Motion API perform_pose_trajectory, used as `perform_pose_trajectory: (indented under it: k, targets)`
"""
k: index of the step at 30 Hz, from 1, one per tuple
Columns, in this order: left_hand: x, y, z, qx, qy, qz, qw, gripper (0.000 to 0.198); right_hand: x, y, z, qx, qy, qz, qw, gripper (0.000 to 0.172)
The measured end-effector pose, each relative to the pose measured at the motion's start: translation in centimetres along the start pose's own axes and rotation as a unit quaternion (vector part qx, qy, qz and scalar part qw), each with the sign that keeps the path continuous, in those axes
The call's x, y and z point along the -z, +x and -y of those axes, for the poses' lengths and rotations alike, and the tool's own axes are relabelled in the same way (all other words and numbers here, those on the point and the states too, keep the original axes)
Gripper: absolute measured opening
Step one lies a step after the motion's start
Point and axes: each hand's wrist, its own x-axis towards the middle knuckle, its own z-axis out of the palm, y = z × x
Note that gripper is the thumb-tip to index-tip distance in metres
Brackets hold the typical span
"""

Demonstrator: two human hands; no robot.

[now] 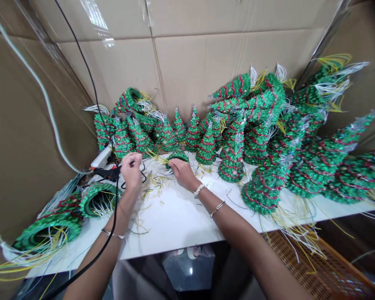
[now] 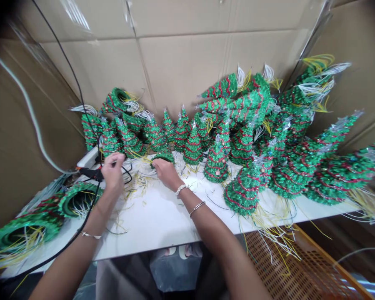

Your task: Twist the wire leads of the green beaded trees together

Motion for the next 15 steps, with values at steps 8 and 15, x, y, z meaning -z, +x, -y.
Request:
perform_pose_trajectory:
  k: [8,15]
  targets:
    - [1.2,0.2,-0.8,-0.036,0.103,0.030,0.994,0.023,0.4,-0.1,0.1,-0.035,0.034,-0.016,0.999,0.033]
    - [1.1,-1.1,-3.1,-0.172,0.138,0.074,0.973,0.019,0.4,-0.1,0.2,-0.031,0.029,-0.020,0.999,0.034]
